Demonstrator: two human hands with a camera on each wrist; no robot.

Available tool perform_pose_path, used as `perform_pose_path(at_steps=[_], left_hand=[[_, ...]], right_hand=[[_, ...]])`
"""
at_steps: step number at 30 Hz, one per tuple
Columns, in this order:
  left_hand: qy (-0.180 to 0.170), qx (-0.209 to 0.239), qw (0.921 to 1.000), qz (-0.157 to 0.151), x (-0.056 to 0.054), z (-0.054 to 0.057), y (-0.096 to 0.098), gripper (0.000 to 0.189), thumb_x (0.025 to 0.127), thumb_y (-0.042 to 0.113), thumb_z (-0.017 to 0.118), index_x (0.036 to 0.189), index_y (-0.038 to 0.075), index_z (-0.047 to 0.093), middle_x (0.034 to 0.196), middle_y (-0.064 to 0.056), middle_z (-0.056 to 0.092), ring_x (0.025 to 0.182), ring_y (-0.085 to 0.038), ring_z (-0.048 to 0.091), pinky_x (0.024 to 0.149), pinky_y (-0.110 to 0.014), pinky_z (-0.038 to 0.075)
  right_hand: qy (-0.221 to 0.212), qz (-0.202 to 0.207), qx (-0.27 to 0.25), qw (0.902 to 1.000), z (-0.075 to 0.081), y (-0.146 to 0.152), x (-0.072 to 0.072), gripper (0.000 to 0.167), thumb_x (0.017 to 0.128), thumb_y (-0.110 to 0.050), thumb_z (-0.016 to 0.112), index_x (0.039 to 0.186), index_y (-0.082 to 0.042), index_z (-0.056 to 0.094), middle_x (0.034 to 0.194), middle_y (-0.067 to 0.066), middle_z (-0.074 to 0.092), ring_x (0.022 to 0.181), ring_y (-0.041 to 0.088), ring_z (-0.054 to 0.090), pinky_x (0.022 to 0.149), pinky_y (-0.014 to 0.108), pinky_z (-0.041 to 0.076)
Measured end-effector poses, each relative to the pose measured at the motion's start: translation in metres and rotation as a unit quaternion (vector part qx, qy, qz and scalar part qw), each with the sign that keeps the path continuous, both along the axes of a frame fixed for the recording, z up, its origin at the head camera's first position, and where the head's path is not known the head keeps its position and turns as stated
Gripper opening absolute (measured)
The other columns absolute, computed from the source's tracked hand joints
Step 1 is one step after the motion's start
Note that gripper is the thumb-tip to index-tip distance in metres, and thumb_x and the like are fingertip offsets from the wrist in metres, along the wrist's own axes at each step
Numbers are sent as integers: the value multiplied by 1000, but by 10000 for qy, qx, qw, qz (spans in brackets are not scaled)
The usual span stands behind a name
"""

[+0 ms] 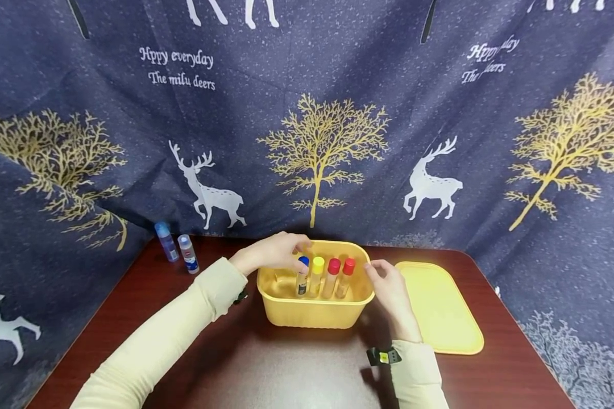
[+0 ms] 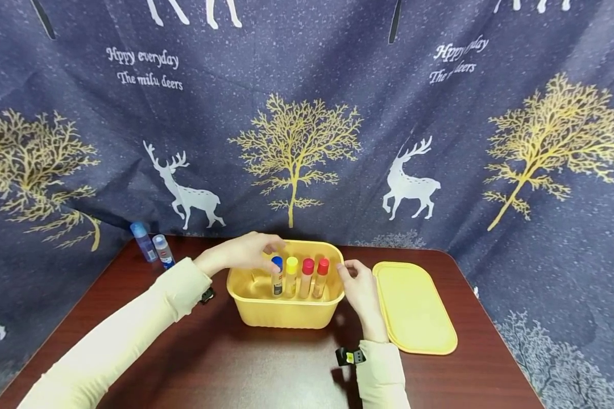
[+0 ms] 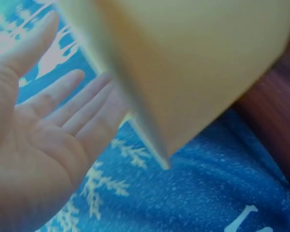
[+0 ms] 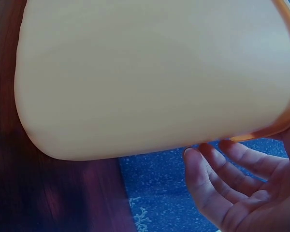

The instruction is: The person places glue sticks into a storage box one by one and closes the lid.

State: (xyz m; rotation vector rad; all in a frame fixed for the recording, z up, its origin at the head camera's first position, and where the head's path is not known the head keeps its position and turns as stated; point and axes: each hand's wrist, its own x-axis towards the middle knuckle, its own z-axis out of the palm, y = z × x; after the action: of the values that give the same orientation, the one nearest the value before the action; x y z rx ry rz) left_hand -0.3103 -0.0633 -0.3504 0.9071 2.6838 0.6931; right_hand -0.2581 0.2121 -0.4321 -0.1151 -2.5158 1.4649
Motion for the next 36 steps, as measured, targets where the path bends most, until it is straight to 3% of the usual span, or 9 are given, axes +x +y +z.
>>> perform_pose_path(at_steps=[8, 16, 21, 31, 36], left_hand=[[247, 848, 9961, 62, 8, 22, -26, 61, 86, 36, 76, 136, 10, 53, 127, -11, 61, 117, -24, 58, 96, -41, 47], [162, 1432, 9883, 503, 20, 27, -68, 84, 81, 47, 77, 149, 15, 37, 147, -8, 44, 135, -24, 41, 103, -45, 40], [348, 1408, 9860, 826, 25, 20, -98, 95, 79, 52, 78, 153, 17, 31, 155, -7, 33, 140, -29, 33, 108, -51, 32], [469, 1262, 9697, 2040, 31, -8, -159, 99, 79, 59, 73, 155, 16, 26, 156, -15, 28, 141, -39, 27, 107, -59, 28], [608, 1098, 9624, 2411, 34, -20, -183, 97, 82, 57, 71, 154, 10, 26, 148, -25, 33, 126, -46, 41, 98, -60, 35]], right_hand=[[21, 5, -54, 10000, 3, 1, -1, 28, 99, -26, 59, 108, -1, 66, 106, 18, 68, 97, 29, 62, 86, 42, 48], [-54, 29, -154, 9999, 3, -1, 1, 30, 99, -28, 58, 109, -1, 66, 108, 18, 68, 98, 29, 63, 85, 41, 48], [-41, 43, -219, 9997, 2, -2, 1, 29, 99, -27, 59, 108, -1, 66, 107, 18, 67, 98, 32, 63, 85, 40, 48], [-75, 26, -219, 9997, 1, -3, 1, 29, 98, -28, 60, 107, -2, 66, 108, 17, 67, 98, 28, 62, 86, 42, 48], [-90, -15, -102, 9999, 0, -1, 2, 29, 97, -30, 60, 107, -3, 67, 108, 16, 67, 98, 29, 61, 86, 42, 47]])
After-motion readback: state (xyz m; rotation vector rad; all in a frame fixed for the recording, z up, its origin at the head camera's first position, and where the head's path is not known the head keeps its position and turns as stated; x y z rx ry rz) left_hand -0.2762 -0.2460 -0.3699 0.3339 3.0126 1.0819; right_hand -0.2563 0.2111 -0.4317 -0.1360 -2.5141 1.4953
